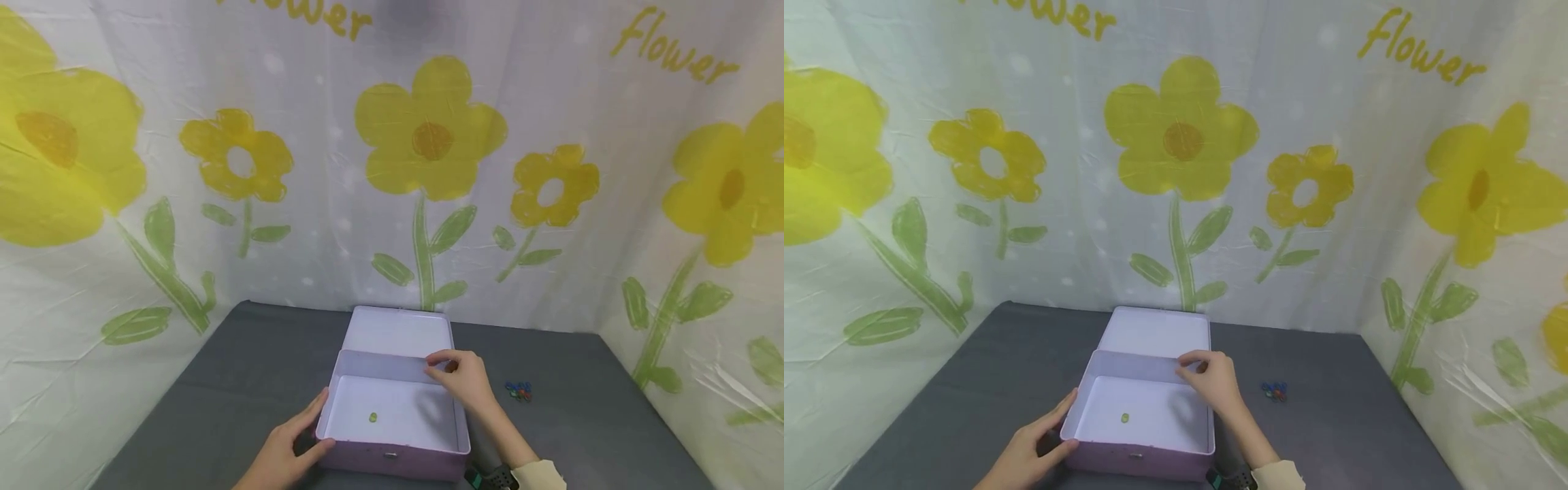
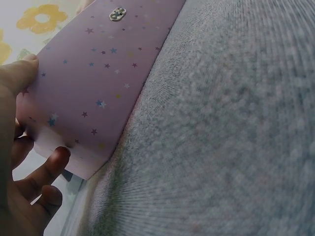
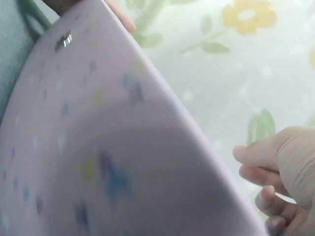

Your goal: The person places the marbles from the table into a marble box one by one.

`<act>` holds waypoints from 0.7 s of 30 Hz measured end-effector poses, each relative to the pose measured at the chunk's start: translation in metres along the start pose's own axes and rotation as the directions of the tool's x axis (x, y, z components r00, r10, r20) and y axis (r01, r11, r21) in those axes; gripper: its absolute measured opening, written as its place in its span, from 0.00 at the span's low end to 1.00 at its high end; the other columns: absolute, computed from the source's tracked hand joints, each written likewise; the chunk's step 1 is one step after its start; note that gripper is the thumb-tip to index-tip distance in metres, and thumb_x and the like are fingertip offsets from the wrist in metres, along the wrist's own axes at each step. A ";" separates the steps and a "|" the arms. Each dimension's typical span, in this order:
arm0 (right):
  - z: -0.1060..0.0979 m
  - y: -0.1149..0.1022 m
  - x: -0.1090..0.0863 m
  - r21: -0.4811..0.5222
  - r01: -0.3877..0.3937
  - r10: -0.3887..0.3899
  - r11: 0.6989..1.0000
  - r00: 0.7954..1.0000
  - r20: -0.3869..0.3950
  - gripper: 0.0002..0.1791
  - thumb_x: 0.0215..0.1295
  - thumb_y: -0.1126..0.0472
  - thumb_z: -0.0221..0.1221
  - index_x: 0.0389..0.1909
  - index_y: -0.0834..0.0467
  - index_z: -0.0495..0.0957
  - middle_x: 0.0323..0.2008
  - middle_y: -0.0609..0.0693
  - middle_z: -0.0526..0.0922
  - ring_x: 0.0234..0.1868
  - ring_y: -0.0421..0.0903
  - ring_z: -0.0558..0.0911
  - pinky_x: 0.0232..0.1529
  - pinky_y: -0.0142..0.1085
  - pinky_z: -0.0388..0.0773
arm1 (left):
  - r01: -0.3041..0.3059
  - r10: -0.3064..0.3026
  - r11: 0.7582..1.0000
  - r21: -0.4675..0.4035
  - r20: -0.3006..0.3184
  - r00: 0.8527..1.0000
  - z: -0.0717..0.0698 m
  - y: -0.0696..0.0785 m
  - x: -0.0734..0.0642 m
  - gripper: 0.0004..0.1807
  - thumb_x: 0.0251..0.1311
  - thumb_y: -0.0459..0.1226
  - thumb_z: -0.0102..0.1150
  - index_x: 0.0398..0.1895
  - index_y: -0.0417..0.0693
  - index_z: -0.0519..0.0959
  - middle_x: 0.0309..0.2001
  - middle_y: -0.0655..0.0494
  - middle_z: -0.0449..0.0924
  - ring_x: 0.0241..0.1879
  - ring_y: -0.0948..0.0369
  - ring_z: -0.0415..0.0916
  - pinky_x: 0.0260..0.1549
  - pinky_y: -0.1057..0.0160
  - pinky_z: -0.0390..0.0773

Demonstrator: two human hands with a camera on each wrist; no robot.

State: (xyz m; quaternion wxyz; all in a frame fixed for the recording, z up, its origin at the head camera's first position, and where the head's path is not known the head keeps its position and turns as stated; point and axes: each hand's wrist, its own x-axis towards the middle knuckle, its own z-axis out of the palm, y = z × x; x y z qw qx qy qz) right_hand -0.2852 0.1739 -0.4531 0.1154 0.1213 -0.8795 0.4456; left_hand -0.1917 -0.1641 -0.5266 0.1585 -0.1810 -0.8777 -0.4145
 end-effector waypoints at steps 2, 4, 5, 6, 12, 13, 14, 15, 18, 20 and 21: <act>-0.008 0.007 -0.002 0.003 -0.027 0.027 1.000 0.999 -0.029 0.05 0.62 0.63 0.76 0.39 0.55 0.93 0.22 0.47 0.86 0.18 0.37 0.70 0.20 0.30 0.65 | 0.021 -0.021 1.000 -0.006 0.010 1.000 0.000 0.001 0.000 0.42 0.63 0.50 0.76 0.78 0.51 0.71 0.76 0.57 0.71 0.70 0.51 0.73 0.63 0.52 0.79; -0.018 0.014 -0.005 0.008 -0.063 0.064 0.998 0.996 -0.057 0.06 0.62 0.62 0.76 0.40 0.55 0.93 0.24 0.48 0.87 0.19 0.38 0.73 0.21 0.31 0.68 | 0.030 -0.030 1.000 -0.004 0.016 0.999 -0.001 0.001 0.000 0.42 0.63 0.50 0.75 0.79 0.51 0.71 0.76 0.58 0.70 0.70 0.50 0.73 0.64 0.51 0.78; -0.023 0.017 -0.006 0.005 -0.084 0.084 0.996 0.994 -0.069 0.07 0.62 0.61 0.76 0.41 0.55 0.93 0.25 0.49 0.88 0.21 0.39 0.75 0.22 0.32 0.69 | 0.031 -0.031 0.999 -0.003 0.018 0.999 -0.001 0.001 0.001 0.42 0.63 0.50 0.75 0.79 0.51 0.71 0.76 0.57 0.70 0.71 0.50 0.73 0.64 0.51 0.78; -0.029 0.021 -0.008 0.002 -0.099 0.099 0.995 0.992 -0.082 0.08 0.63 0.61 0.76 0.42 0.55 0.92 0.28 0.49 0.89 0.22 0.40 0.77 0.23 0.33 0.71 | 0.029 -0.029 1.000 0.000 0.020 0.999 -0.001 0.001 0.001 0.42 0.63 0.50 0.75 0.79 0.51 0.71 0.76 0.57 0.70 0.71 0.50 0.73 0.64 0.50 0.78; -0.064 0.046 -0.019 -0.061 -0.175 0.165 0.983 0.975 -0.146 0.11 0.64 0.60 0.75 0.46 0.57 0.91 0.41 0.52 0.92 0.28 0.41 0.83 0.28 0.33 0.75 | 0.049 -0.049 0.999 -0.004 0.036 0.998 -0.001 -0.001 0.001 0.42 0.64 0.52 0.74 0.80 0.57 0.69 0.77 0.58 0.69 0.72 0.50 0.72 0.64 0.49 0.78; -0.069 0.051 -0.021 -0.075 -0.182 0.169 0.980 0.974 -0.154 0.12 0.64 0.60 0.75 0.47 0.57 0.91 0.42 0.52 0.92 0.28 0.41 0.83 0.27 0.33 0.75 | 0.057 -0.056 0.998 -0.001 0.039 0.998 -0.001 -0.001 0.001 0.42 0.64 0.52 0.74 0.80 0.58 0.69 0.77 0.58 0.69 0.72 0.49 0.72 0.64 0.49 0.78; -0.074 0.056 -0.023 -0.086 -0.189 0.174 0.978 0.972 -0.158 0.12 0.65 0.60 0.75 0.48 0.58 0.91 0.42 0.53 0.92 0.28 0.41 0.83 0.27 0.33 0.74 | 0.062 -0.062 0.998 0.000 0.040 0.997 -0.001 -0.001 0.001 0.42 0.64 0.52 0.74 0.80 0.58 0.69 0.77 0.58 0.69 0.72 0.49 0.72 0.64 0.48 0.78; -0.079 0.061 -0.026 -0.096 -0.195 0.179 0.976 0.971 -0.160 0.13 0.65 0.60 0.74 0.49 0.58 0.91 0.42 0.54 0.92 0.28 0.42 0.83 0.27 0.33 0.75 | 0.068 -0.068 0.998 0.000 0.043 0.997 -0.001 -0.001 0.001 0.42 0.64 0.52 0.74 0.80 0.58 0.69 0.77 0.58 0.69 0.72 0.49 0.72 0.64 0.48 0.78; -0.092 0.075 -0.034 -0.138 -0.221 0.197 0.966 0.966 -0.167 0.14 0.67 0.61 0.73 0.51 0.60 0.90 0.44 0.56 0.92 0.28 0.45 0.85 0.25 0.33 0.75 | 0.097 -0.096 0.995 -0.009 0.060 0.994 -0.002 0.002 0.001 0.43 0.64 0.53 0.74 0.80 0.57 0.69 0.77 0.59 0.68 0.72 0.49 0.71 0.65 0.47 0.78; -0.100 0.083 -0.039 -0.165 -0.232 0.204 0.959 0.964 -0.170 0.15 0.67 0.61 0.72 0.52 0.62 0.89 0.44 0.58 0.92 0.28 0.46 0.86 0.25 0.33 0.75 | 0.115 -0.113 0.993 -0.023 0.073 0.991 -0.002 0.003 0.002 0.43 0.64 0.53 0.74 0.80 0.57 0.69 0.77 0.60 0.68 0.73 0.49 0.71 0.66 0.46 0.77; -0.104 0.087 -0.041 -0.182 -0.234 0.203 0.955 0.964 -0.172 0.16 0.67 0.62 0.72 0.53 0.62 0.88 0.45 0.58 0.92 0.29 0.46 0.86 0.25 0.33 0.76 | 0.123 -0.121 0.992 -0.029 0.080 0.989 -0.003 0.004 0.002 0.43 0.64 0.54 0.73 0.80 0.57 0.69 0.78 0.59 0.68 0.73 0.49 0.70 0.66 0.46 0.76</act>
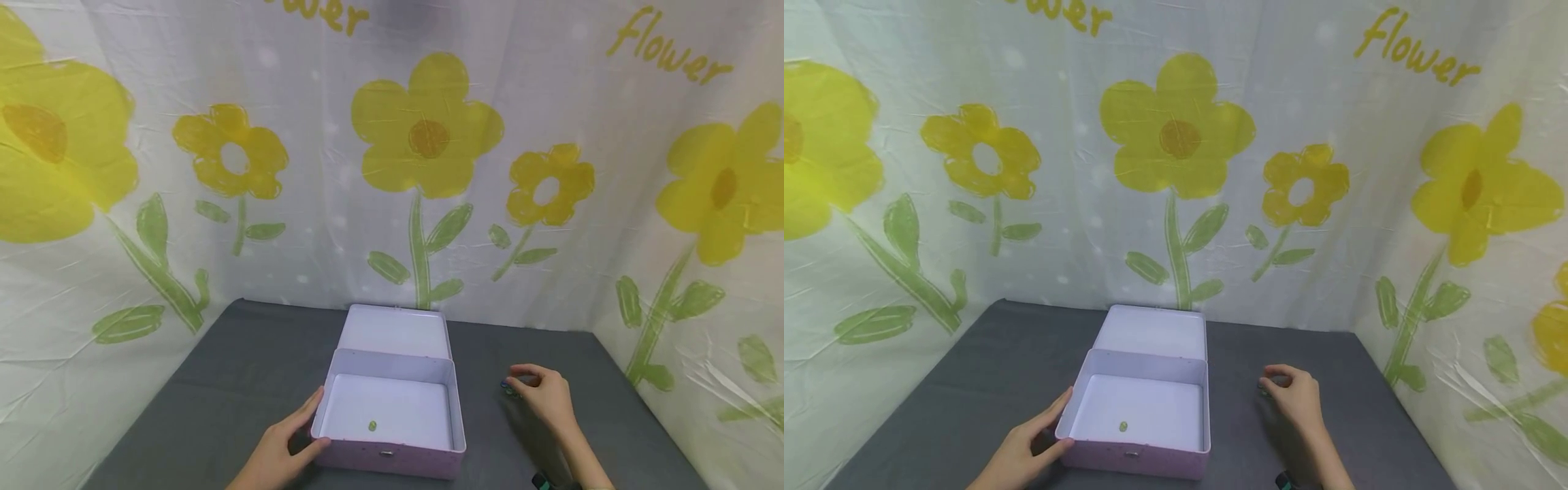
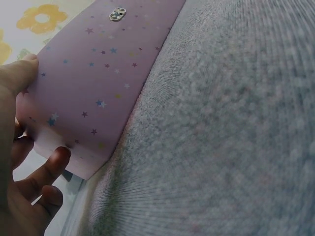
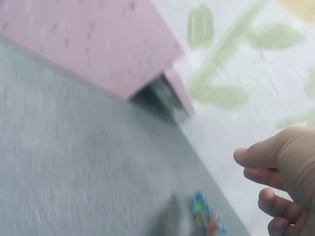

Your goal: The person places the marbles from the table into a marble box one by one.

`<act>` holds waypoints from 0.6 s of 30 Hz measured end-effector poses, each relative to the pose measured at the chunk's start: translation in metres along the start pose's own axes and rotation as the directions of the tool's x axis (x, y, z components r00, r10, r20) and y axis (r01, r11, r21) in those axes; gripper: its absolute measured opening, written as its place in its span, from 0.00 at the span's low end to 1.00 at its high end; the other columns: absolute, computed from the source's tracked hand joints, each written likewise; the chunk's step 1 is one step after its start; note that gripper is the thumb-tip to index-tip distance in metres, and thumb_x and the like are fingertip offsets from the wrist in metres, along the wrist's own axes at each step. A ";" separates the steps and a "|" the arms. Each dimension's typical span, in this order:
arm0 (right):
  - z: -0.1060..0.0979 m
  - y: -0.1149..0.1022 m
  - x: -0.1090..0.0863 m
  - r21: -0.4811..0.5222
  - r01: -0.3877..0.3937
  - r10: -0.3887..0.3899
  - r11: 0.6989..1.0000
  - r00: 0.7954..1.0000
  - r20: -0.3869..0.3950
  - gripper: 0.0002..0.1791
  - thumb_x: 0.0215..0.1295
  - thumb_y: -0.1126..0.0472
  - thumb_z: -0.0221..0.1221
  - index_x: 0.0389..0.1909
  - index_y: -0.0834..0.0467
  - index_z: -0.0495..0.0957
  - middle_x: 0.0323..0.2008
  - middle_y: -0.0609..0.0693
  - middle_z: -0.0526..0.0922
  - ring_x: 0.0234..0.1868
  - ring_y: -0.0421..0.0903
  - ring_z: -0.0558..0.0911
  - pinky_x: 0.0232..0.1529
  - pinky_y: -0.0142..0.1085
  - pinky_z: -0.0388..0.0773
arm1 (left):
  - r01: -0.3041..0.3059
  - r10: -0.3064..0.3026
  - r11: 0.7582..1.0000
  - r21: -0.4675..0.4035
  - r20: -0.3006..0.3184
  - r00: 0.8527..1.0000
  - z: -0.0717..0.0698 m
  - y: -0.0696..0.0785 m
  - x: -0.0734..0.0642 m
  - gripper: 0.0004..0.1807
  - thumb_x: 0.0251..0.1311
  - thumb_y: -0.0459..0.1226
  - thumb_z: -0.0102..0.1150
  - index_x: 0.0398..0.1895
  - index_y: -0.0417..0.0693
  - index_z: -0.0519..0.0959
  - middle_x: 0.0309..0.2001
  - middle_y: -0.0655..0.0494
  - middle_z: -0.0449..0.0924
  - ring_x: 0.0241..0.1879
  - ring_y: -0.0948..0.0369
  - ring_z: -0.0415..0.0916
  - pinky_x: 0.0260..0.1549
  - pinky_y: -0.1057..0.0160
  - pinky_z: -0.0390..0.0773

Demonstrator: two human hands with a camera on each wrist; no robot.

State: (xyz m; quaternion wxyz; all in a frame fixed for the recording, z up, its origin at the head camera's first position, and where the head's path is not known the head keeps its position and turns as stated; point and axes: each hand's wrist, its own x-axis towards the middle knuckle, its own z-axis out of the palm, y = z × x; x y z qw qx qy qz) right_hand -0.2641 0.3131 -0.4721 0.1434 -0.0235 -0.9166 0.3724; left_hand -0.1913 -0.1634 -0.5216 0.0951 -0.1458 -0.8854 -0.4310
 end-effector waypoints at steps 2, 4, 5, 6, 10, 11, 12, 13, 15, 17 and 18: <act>-0.004 0.009 -0.001 -0.024 -0.002 0.002 1.000 1.000 -0.001 0.17 0.66 0.62 0.73 0.53 0.64 0.88 0.46 0.59 0.91 0.28 0.45 0.86 0.24 0.33 0.76 | 0.013 -0.012 1.000 -0.008 0.007 1.000 0.000 0.001 0.000 0.43 0.64 0.54 0.73 0.80 0.58 0.69 0.78 0.59 0.68 0.74 0.49 0.70 0.66 0.46 0.76; -0.006 0.018 -0.003 -0.041 -0.001 0.001 0.999 1.000 -0.003 0.18 0.66 0.62 0.73 0.53 0.64 0.87 0.46 0.60 0.91 0.26 0.43 0.85 0.23 0.34 0.75 | 0.014 -0.014 1.000 -0.010 0.005 1.000 0.000 0.001 -0.001 0.43 0.64 0.54 0.73 0.80 0.58 0.69 0.78 0.59 0.68 0.74 0.49 0.69 0.66 0.47 0.76; -0.007 0.021 -0.003 -0.048 0.001 -0.001 0.999 1.000 -0.003 0.18 0.65 0.61 0.73 0.53 0.64 0.87 0.46 0.60 0.91 0.25 0.42 0.84 0.22 0.34 0.74 | 0.010 -0.010 1.000 -0.010 0.002 1.000 0.000 0.001 -0.001 0.43 0.64 0.54 0.74 0.80 0.58 0.69 0.78 0.59 0.68 0.74 0.49 0.69 0.66 0.47 0.76; -0.007 0.025 -0.003 -0.056 0.002 -0.002 0.998 1.000 -0.004 0.18 0.65 0.61 0.73 0.53 0.64 0.88 0.46 0.60 0.91 0.25 0.41 0.84 0.21 0.34 0.73 | 0.005 -0.005 1.000 -0.010 -0.002 1.000 0.000 0.001 -0.001 0.43 0.64 0.53 0.74 0.80 0.58 0.69 0.78 0.59 0.68 0.74 0.49 0.69 0.66 0.47 0.76; -0.007 0.036 -0.004 -0.076 0.003 -0.004 0.997 1.000 -0.011 0.17 0.65 0.61 0.73 0.52 0.65 0.88 0.45 0.60 0.91 0.22 0.40 0.82 0.19 0.34 0.72 | -0.011 0.011 1.000 -0.007 -0.009 1.000 0.000 -0.001 -0.001 0.43 0.64 0.53 0.74 0.80 0.56 0.69 0.78 0.58 0.68 0.73 0.49 0.70 0.66 0.48 0.77; -0.007 0.038 -0.004 -0.078 0.005 -0.006 0.997 1.000 -0.015 0.17 0.65 0.61 0.73 0.51 0.65 0.88 0.44 0.60 0.92 0.22 0.40 0.83 0.19 0.34 0.72 | -0.015 0.015 1.000 -0.007 -0.008 1.000 0.001 -0.001 -0.001 0.43 0.64 0.53 0.73 0.80 0.56 0.69 0.78 0.58 0.67 0.73 0.49 0.70 0.66 0.48 0.77; -0.008 0.040 -0.004 -0.077 0.000 -0.001 0.997 1.000 -0.016 0.17 0.65 0.61 0.73 0.51 0.65 0.88 0.44 0.61 0.92 0.22 0.40 0.83 0.19 0.34 0.72 | -0.017 0.017 1.000 -0.008 -0.005 1.000 0.001 -0.001 0.000 0.43 0.65 0.53 0.73 0.80 0.56 0.68 0.78 0.58 0.67 0.73 0.49 0.69 0.66 0.49 0.76; -0.008 0.041 -0.005 -0.075 -0.004 0.003 0.997 1.000 -0.017 0.17 0.65 0.61 0.73 0.51 0.66 0.88 0.43 0.61 0.92 0.23 0.40 0.84 0.19 0.34 0.73 | -0.018 0.018 1.000 -0.011 -0.002 1.000 0.000 -0.001 0.000 0.43 0.65 0.54 0.73 0.81 0.56 0.68 0.78 0.57 0.67 0.73 0.49 0.69 0.66 0.49 0.76; -0.007 0.045 -0.006 -0.074 -0.012 0.011 0.997 1.000 -0.014 0.17 0.65 0.61 0.73 0.50 0.66 0.88 0.42 0.61 0.92 0.23 0.41 0.85 0.20 0.34 0.73 | -0.022 0.022 1.000 -0.016 0.000 1.000 0.000 -0.001 0.000 0.43 0.65 0.54 0.72 0.81 0.55 0.68 0.78 0.56 0.67 0.74 0.49 0.68 0.67 0.49 0.75; -0.005 0.048 -0.007 -0.071 -0.023 0.023 0.997 1.000 -0.008 0.16 0.65 0.62 0.73 0.50 0.66 0.88 0.42 0.61 0.92 0.23 0.41 0.85 0.20 0.34 0.73 | -0.022 0.022 1.000 -0.015 0.001 1.000 -0.001 0.000 -0.001 0.43 0.65 0.54 0.73 0.80 0.55 0.68 0.78 0.56 0.67 0.74 0.49 0.68 0.67 0.49 0.75; -0.004 0.049 -0.008 -0.073 -0.026 0.026 0.997 1.000 -0.005 0.16 0.65 0.62 0.73 0.50 0.66 0.88 0.42 0.61 0.92 0.24 0.42 0.86 0.20 0.34 0.73 | -0.019 0.019 1.000 -0.015 0.002 1.000 -0.001 0.000 -0.001 0.43 0.65 0.53 0.73 0.80 0.54 0.69 0.78 0.56 0.67 0.74 0.49 0.68 0.67 0.49 0.75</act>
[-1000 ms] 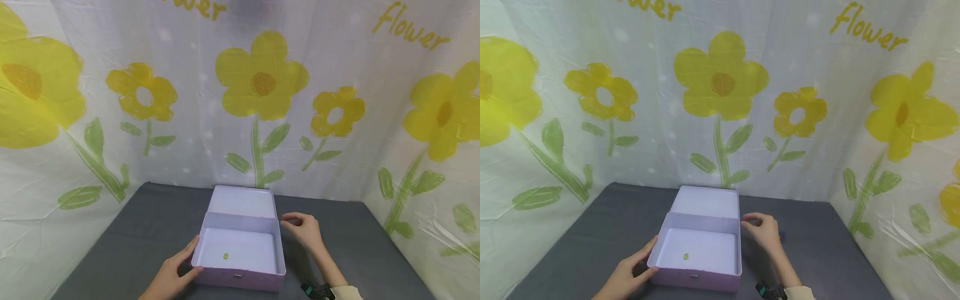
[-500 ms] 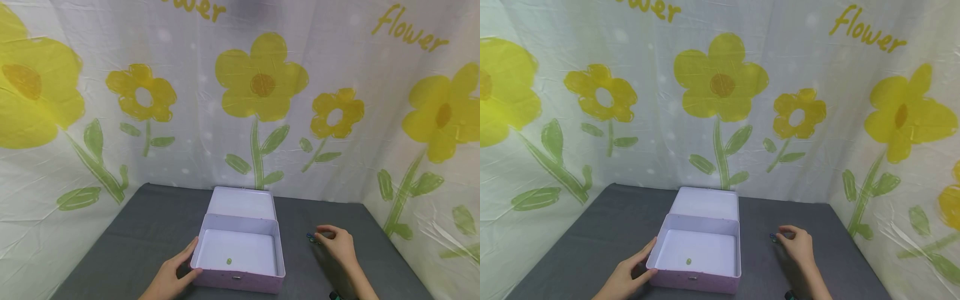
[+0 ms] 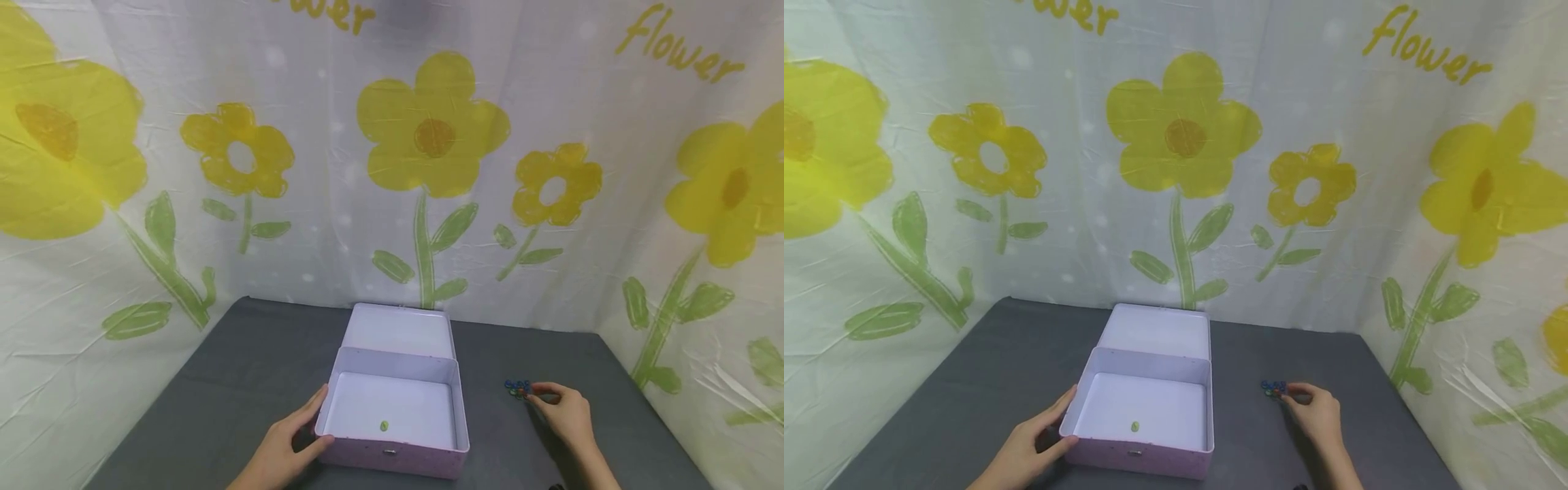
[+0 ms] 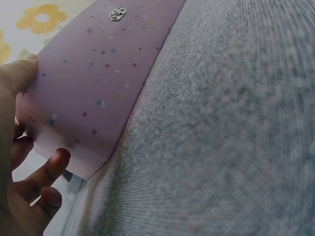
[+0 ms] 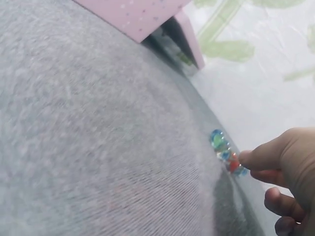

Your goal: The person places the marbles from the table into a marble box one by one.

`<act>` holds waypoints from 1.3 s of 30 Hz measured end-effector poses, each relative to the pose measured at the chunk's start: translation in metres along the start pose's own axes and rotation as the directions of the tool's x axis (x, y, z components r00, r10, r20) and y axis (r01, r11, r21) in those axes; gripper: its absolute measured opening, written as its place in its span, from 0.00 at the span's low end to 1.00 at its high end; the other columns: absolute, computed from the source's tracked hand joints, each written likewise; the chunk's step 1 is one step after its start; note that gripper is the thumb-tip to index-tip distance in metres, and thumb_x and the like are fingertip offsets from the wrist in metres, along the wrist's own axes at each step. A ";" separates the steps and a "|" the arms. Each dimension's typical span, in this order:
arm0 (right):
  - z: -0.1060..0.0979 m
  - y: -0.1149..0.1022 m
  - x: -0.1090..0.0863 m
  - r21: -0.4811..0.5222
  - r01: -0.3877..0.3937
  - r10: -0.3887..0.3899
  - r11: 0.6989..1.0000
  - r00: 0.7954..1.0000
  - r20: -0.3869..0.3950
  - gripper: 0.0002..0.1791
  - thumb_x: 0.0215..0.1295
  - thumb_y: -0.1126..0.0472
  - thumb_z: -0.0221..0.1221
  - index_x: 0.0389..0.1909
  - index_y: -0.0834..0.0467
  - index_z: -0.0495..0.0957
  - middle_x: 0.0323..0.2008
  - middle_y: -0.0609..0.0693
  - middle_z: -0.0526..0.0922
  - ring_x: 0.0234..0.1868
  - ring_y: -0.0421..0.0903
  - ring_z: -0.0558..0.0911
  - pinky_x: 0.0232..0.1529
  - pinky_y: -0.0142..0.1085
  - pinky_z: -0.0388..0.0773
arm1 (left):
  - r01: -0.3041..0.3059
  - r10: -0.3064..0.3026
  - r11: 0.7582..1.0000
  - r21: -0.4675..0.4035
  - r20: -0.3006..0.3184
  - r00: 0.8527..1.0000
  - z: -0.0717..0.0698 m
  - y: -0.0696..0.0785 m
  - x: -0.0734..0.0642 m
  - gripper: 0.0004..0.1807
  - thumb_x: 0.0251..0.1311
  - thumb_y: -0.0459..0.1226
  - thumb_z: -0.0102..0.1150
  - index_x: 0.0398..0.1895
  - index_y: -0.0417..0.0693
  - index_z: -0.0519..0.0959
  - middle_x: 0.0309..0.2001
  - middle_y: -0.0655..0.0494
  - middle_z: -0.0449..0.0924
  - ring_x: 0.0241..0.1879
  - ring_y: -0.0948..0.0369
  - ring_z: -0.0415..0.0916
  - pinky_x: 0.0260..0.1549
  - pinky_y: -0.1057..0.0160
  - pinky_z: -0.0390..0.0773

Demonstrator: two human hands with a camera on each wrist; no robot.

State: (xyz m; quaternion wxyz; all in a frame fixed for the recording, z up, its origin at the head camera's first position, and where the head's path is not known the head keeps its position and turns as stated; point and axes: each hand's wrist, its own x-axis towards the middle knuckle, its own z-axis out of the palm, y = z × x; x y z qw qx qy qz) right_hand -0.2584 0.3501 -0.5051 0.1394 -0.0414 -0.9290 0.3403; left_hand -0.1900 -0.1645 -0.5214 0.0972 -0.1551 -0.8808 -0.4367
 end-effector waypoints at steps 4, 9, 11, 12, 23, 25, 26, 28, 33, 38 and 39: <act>0.005 0.006 -0.002 -0.017 0.003 -0.003 1.000 1.000 -0.013 0.15 0.63 0.63 0.73 0.48 0.65 0.89 0.42 0.61 0.92 0.26 0.45 0.87 0.21 0.33 0.75 | 0.025 -0.025 1.000 -0.002 0.007 1.000 -0.001 0.001 0.000 0.43 0.64 0.54 0.73 0.80 0.55 0.69 0.78 0.56 0.67 0.74 0.48 0.68 0.67 0.47 0.75; 0.011 0.010 -0.003 -0.028 0.009 -0.010 1.000 0.999 -0.035 0.14 0.62 0.63 0.74 0.45 0.65 0.89 0.41 0.61 0.92 0.25 0.44 0.87 0.22 0.32 0.76 | 0.028 -0.028 1.000 0.000 0.009 1.000 -0.001 0.001 0.000 0.43 0.64 0.55 0.73 0.80 0.56 0.69 0.78 0.55 0.67 0.74 0.48 0.69 0.67 0.46 0.75; 0.013 0.010 -0.002 -0.023 0.011 -0.012 1.000 0.999 -0.038 0.14 0.62 0.63 0.74 0.46 0.66 0.89 0.41 0.62 0.92 0.22 0.43 0.84 0.20 0.32 0.73 | 0.017 -0.017 1.000 0.008 0.000 1.000 -0.001 0.000 0.001 0.43 0.64 0.54 0.73 0.80 0.57 0.69 0.78 0.56 0.67 0.74 0.48 0.69 0.67 0.46 0.75; 0.014 0.010 -0.002 -0.022 0.012 -0.013 1.000 0.999 -0.040 0.14 0.62 0.63 0.74 0.46 0.66 0.89 0.41 0.62 0.92 0.21 0.42 0.83 0.20 0.32 0.72 | 0.010 -0.010 1.000 0.013 -0.005 1.000 -0.001 0.000 0.001 0.43 0.64 0.54 0.73 0.80 0.57 0.69 0.78 0.56 0.68 0.73 0.48 0.69 0.67 0.46 0.75; 0.022 0.010 0.004 -0.009 0.018 -0.019 1.000 0.998 -0.065 0.13 0.63 0.63 0.73 0.46 0.66 0.89 0.42 0.64 0.91 0.24 0.44 0.86 0.20 0.32 0.73 | -0.026 0.027 0.999 0.035 -0.031 0.999 0.001 -0.002 0.001 0.43 0.64 0.53 0.74 0.79 0.52 0.70 0.77 0.54 0.70 0.72 0.48 0.71 0.65 0.46 0.77; 0.022 0.011 0.004 -0.012 0.014 -0.015 1.000 0.998 -0.068 0.13 0.64 0.63 0.73 0.46 0.66 0.89 0.42 0.64 0.91 0.22 0.42 0.84 0.19 0.32 0.71 | -0.025 0.026 0.999 0.034 -0.029 0.999 0.001 -0.002 0.001 0.43 0.64 0.53 0.74 0.79 0.51 0.70 0.77 0.54 0.69 0.72 0.48 0.71 0.66 0.46 0.76; 0.022 0.011 0.003 -0.013 0.013 -0.014 1.000 0.997 -0.070 0.13 0.64 0.63 0.73 0.46 0.66 0.89 0.42 0.63 0.91 0.21 0.41 0.83 0.19 0.32 0.71 | -0.024 0.025 0.999 0.033 -0.029 0.999 0.001 -0.001 0.001 0.43 0.64 0.53 0.74 0.79 0.51 0.70 0.77 0.55 0.69 0.72 0.48 0.71 0.66 0.47 0.77; 0.022 0.011 0.003 -0.010 0.012 -0.013 1.000 0.997 -0.073 0.12 0.64 0.64 0.73 0.46 0.65 0.89 0.41 0.63 0.92 0.20 0.40 0.82 0.19 0.32 0.70 | -0.022 0.023 0.999 0.030 -0.027 0.999 0.001 -0.001 0.001 0.43 0.64 0.53 0.74 0.79 0.51 0.70 0.77 0.55 0.69 0.73 0.48 0.71 0.66 0.47 0.76; 0.019 0.008 0.002 0.015 0.012 -0.011 1.000 0.996 -0.085 0.12 0.65 0.63 0.73 0.45 0.64 0.90 0.40 0.61 0.92 0.23 0.42 0.86 0.20 0.32 0.74 | -0.008 0.008 1.000 0.020 -0.015 1.000 0.001 -0.001 0.000 0.43 0.64 0.54 0.73 0.80 0.55 0.69 0.78 0.57 0.69 0.73 0.48 0.70 0.67 0.47 0.76; 0.015 -0.002 0.002 0.040 0.015 -0.011 0.999 0.994 -0.112 0.12 0.66 0.61 0.73 0.45 0.64 0.90 0.34 0.59 0.92 0.20 0.40 0.84 0.19 0.33 0.74 | -0.002 0.002 1.000 0.017 -0.009 1.000 0.001 -0.001 0.000 0.43 0.64 0.54 0.73 0.80 0.56 0.69 0.78 0.58 0.68 0.73 0.49 0.70 0.67 0.47 0.76; 0.014 -0.004 0.002 0.043 0.020 -0.015 0.999 0.993 -0.117 0.12 0.66 0.61 0.73 0.45 0.64 0.90 0.32 0.58 0.92 0.18 0.40 0.82 0.18 0.33 0.73 | -0.003 0.003 1.000 0.018 -0.010 1.000 0.001 -0.002 0.001 0.43 0.64 0.54 0.73 0.80 0.56 0.69 0.78 0.58 0.68 0.73 0.49 0.70 0.67 0.47 0.76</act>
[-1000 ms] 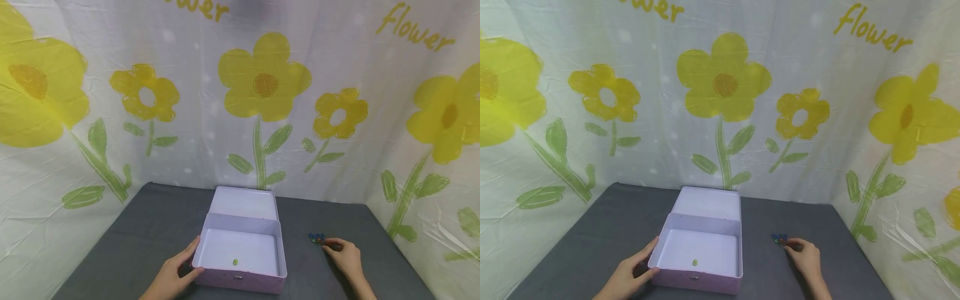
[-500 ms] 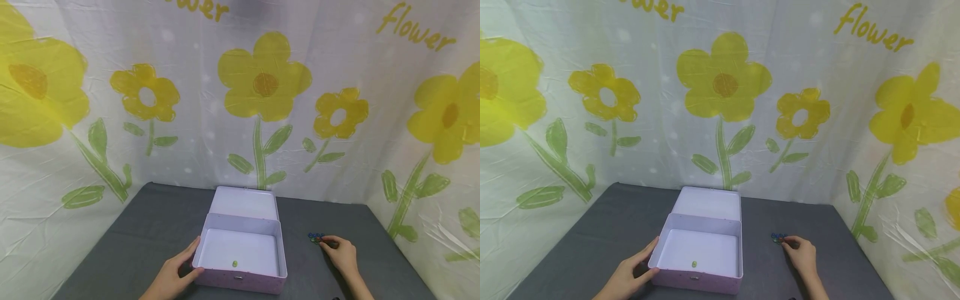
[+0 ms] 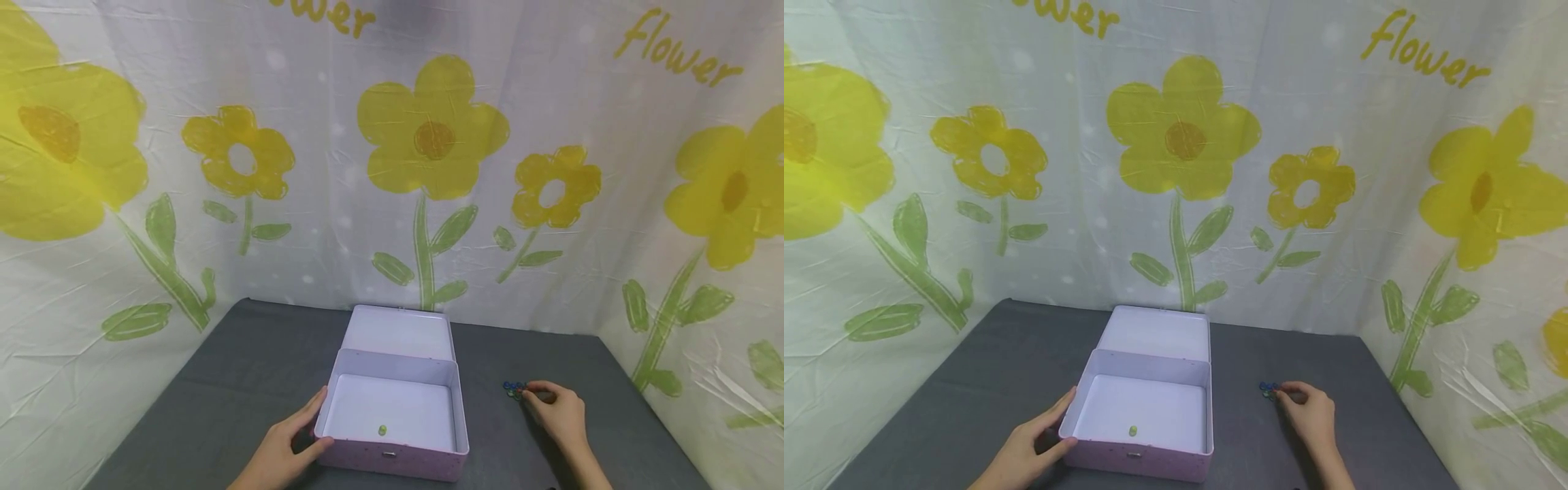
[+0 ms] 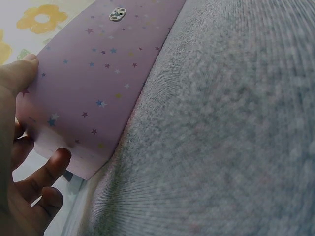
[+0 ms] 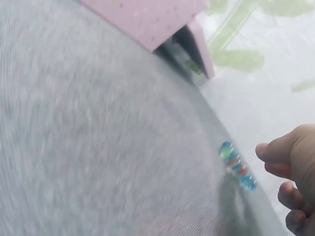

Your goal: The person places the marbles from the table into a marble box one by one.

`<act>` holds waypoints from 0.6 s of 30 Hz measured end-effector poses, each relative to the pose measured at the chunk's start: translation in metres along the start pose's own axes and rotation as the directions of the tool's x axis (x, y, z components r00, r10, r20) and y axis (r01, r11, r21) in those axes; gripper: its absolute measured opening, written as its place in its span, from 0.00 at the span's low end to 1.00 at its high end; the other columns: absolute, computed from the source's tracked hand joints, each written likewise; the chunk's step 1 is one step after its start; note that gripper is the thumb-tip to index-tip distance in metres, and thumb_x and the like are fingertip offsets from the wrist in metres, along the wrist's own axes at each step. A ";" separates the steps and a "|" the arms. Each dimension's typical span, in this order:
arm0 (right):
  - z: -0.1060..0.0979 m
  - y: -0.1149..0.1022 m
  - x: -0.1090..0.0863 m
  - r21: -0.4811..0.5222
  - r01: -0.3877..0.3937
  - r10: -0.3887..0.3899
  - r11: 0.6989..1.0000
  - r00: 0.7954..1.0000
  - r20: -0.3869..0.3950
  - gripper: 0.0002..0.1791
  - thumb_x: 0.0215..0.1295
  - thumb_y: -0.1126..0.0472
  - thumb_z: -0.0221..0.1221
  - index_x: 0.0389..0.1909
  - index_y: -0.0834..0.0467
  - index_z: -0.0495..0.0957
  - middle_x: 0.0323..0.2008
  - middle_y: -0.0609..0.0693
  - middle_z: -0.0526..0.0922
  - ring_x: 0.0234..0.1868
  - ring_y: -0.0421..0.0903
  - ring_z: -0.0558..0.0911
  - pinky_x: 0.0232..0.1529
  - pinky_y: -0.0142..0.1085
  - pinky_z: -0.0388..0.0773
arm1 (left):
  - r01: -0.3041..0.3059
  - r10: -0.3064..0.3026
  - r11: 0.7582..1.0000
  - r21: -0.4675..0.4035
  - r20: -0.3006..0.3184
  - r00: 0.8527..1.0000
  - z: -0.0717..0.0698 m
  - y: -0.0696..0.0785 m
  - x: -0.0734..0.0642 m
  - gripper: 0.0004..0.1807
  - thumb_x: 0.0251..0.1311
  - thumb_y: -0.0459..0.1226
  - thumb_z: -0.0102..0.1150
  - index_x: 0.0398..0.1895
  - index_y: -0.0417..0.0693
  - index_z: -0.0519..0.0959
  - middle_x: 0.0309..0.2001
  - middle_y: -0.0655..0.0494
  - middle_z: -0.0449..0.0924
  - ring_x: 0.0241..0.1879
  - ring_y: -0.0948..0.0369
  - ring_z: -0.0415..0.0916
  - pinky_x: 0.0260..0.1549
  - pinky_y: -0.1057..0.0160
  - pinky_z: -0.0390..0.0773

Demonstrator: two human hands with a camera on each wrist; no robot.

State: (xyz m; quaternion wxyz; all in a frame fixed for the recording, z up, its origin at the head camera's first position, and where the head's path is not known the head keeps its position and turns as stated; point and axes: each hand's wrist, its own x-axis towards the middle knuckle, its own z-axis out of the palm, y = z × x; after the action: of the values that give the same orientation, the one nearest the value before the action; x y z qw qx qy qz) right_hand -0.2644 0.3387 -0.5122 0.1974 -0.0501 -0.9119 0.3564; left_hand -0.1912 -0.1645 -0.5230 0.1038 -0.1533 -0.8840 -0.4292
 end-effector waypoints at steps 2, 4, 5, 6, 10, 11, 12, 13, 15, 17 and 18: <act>-0.002 -0.005 0.000 0.007 0.007 -0.007 1.000 1.000 -0.010 0.12 0.66 0.60 0.73 0.46 0.63 0.90 0.30 0.56 0.92 0.17 0.39 0.80 0.17 0.33 0.71 | -0.007 0.007 1.000 0.004 -0.006 1.000 0.000 -0.001 0.000 0.43 0.64 0.54 0.73 0.80 0.56 0.69 0.78 0.58 0.68 0.73 0.48 0.70 0.66 0.48 0.76; -0.003 -0.011 0.000 0.011 0.021 -0.021 1.000 1.000 -0.023 0.11 0.65 0.60 0.74 0.45 0.62 0.90 0.29 0.55 0.91 0.16 0.39 0.78 0.16 0.33 0.69 | -0.013 0.013 1.000 0.008 -0.012 1.000 0.001 -0.001 0.000 0.42 0.64 0.53 0.73 0.80 0.56 0.70 0.77 0.58 0.68 0.73 0.48 0.70 0.66 0.48 0.77; -0.003 -0.013 0.000 0.009 0.028 -0.028 1.000 0.999 -0.032 0.11 0.65 0.60 0.74 0.45 0.61 0.91 0.28 0.54 0.91 0.15 0.39 0.77 0.16 0.33 0.68 | -0.016 0.016 1.000 0.009 -0.014 1.000 0.001 -0.002 0.000 0.42 0.64 0.53 0.74 0.80 0.55 0.70 0.77 0.58 0.68 0.73 0.48 0.71 0.66 0.48 0.76; -0.004 -0.016 0.000 0.006 0.037 -0.036 0.999 0.998 -0.042 0.11 0.65 0.60 0.74 0.45 0.61 0.91 0.27 0.53 0.91 0.15 0.38 0.76 0.16 0.33 0.67 | -0.017 0.017 1.000 0.012 -0.015 1.000 0.001 -0.002 0.000 0.42 0.64 0.53 0.74 0.80 0.55 0.70 0.77 0.58 0.68 0.73 0.49 0.71 0.66 0.48 0.77; -0.003 -0.024 0.001 -0.003 0.079 -0.079 0.997 0.994 -0.078 0.09 0.64 0.62 0.75 0.43 0.60 0.91 0.22 0.50 0.88 0.13 0.38 0.71 0.15 0.32 0.63 | -0.006 0.006 1.000 0.007 -0.006 1.000 0.001 -0.002 0.000 0.42 0.64 0.53 0.73 0.80 0.56 0.69 0.78 0.56 0.68 0.73 0.48 0.70 0.66 0.46 0.76; -0.002 -0.026 0.001 -0.003 0.086 -0.086 0.996 0.993 -0.087 0.09 0.63 0.63 0.75 0.43 0.60 0.91 0.20 0.50 0.87 0.12 0.38 0.69 0.14 0.31 0.61 | -0.001 0.001 1.000 0.003 -0.002 1.000 0.001 -0.001 0.000 0.42 0.65 0.54 0.73 0.80 0.56 0.69 0.78 0.56 0.67 0.73 0.48 0.70 0.67 0.46 0.76; -0.001 -0.028 0.001 0.001 0.092 -0.091 0.996 0.992 -0.093 0.08 0.63 0.63 0.75 0.42 0.60 0.91 0.20 0.49 0.87 0.12 0.38 0.68 0.14 0.31 0.61 | 0.002 -0.002 1.000 0.002 0.001 1.000 0.001 -0.001 0.000 0.42 0.65 0.54 0.73 0.80 0.56 0.69 0.78 0.56 0.67 0.73 0.48 0.70 0.67 0.46 0.76; 0.000 -0.029 0.002 0.007 0.092 -0.091 0.996 0.991 -0.095 0.08 0.63 0.63 0.75 0.42 0.60 0.91 0.19 0.49 0.86 0.11 0.37 0.67 0.14 0.30 0.60 | 0.005 -0.005 1.000 -0.003 0.004 1.000 0.001 -0.001 0.000 0.43 0.65 0.54 0.73 0.80 0.56 0.69 0.78 0.57 0.67 0.73 0.48 0.70 0.67 0.46 0.75; 0.002 -0.031 0.002 0.023 0.084 -0.082 0.996 0.992 -0.097 0.08 0.64 0.63 0.75 0.42 0.60 0.91 0.18 0.49 0.86 0.11 0.37 0.66 0.14 0.29 0.59 | 0.008 -0.008 1.000 -0.009 0.006 1.000 0.001 -0.001 0.000 0.43 0.65 0.54 0.73 0.80 0.56 0.69 0.78 0.57 0.67 0.74 0.49 0.69 0.67 0.46 0.75; 0.003 -0.034 0.001 0.044 0.069 -0.065 0.997 0.994 -0.091 0.08 0.64 0.63 0.74 0.43 0.60 0.91 0.19 0.50 0.86 0.11 0.37 0.67 0.14 0.30 0.59 | 0.006 -0.006 1.000 -0.009 0.008 1.000 0.001 -0.001 0.000 0.43 0.65 0.54 0.73 0.80 0.56 0.69 0.78 0.58 0.67 0.74 0.49 0.69 0.67 0.47 0.75; 0.004 -0.035 0.001 0.051 0.061 -0.057 0.997 0.995 -0.087 0.08 0.64 0.63 0.74 0.43 0.60 0.91 0.19 0.50 0.86 0.12 0.37 0.68 0.14 0.30 0.60 | 0.003 -0.003 1.000 -0.008 0.008 1.000 0.001 -0.001 0.000 0.43 0.65 0.54 0.73 0.80 0.55 0.69 0.78 0.58 0.67 0.74 0.49 0.69 0.67 0.47 0.75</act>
State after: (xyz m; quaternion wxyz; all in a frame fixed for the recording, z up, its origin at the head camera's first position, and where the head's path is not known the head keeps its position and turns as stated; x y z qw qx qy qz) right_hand -0.2652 0.3103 -0.4911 0.2480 -0.0331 -0.8938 0.3722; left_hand -0.1917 -0.1646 -0.5245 0.0992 -0.1541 -0.8830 -0.4321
